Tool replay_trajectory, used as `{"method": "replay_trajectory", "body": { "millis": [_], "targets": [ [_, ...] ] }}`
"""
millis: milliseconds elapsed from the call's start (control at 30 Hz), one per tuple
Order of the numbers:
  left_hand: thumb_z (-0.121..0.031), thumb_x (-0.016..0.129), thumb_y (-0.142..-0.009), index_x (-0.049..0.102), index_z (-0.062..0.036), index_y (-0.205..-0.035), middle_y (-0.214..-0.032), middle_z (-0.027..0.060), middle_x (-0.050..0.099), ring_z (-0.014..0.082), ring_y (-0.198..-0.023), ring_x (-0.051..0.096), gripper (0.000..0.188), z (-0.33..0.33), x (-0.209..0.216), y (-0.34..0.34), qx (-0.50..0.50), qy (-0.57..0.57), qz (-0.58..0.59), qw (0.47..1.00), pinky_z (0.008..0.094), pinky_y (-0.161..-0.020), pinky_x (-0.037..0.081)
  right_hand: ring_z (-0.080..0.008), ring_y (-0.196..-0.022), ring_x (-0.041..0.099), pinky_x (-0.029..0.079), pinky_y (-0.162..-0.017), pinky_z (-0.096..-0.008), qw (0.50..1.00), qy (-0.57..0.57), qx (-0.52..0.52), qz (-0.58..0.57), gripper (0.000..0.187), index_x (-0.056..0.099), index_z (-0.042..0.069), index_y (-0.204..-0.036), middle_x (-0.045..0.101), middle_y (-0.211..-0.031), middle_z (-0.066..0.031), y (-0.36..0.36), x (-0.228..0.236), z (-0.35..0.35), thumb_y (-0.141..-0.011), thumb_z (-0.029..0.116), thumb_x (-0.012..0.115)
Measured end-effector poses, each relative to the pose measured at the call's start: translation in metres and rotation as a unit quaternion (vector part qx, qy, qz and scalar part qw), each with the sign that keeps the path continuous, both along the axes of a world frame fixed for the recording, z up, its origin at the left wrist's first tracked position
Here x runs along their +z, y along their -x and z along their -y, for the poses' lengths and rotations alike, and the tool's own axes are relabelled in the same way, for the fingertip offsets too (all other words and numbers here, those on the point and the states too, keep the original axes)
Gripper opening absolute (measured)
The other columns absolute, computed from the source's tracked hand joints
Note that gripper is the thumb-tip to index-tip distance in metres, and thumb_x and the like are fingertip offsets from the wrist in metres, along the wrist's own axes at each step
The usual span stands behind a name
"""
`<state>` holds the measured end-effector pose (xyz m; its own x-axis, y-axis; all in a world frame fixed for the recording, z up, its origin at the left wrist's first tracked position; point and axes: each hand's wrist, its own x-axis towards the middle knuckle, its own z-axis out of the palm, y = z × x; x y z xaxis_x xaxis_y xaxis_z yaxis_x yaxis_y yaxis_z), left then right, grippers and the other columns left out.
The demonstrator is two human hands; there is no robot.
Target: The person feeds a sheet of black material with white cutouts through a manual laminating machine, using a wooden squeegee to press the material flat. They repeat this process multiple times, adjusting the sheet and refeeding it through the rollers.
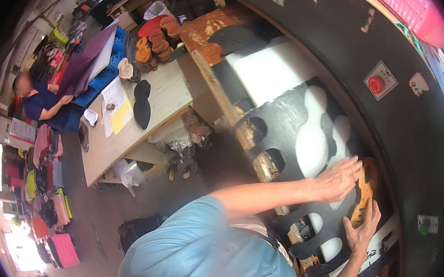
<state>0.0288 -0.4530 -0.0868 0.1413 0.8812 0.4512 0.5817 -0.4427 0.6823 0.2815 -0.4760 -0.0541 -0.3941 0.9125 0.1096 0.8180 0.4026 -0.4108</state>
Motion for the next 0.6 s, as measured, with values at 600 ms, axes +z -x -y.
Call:
{"method": "replay_trajectory", "body": {
  "millis": [600],
  "targets": [
    [-0.022,0.071,-0.099,0.062,0.0086,-0.141,-0.157,0.0277,0.053,0.0428,-0.151,0.046,0.053,0.02,0.0,0.037,-0.008,0.003,-0.158,0.987,0.0533,-0.127,0.033,-0.0201,-0.111,0.072,0.057,-0.102,-0.0312,0.787,0.205,-0.184,-0.552,0.089,0.052,-0.006,-0.154,0.069,-0.132,-0.0183,-0.005,0.09,0.027,-0.079,0.033,0.08]
  ]
}}
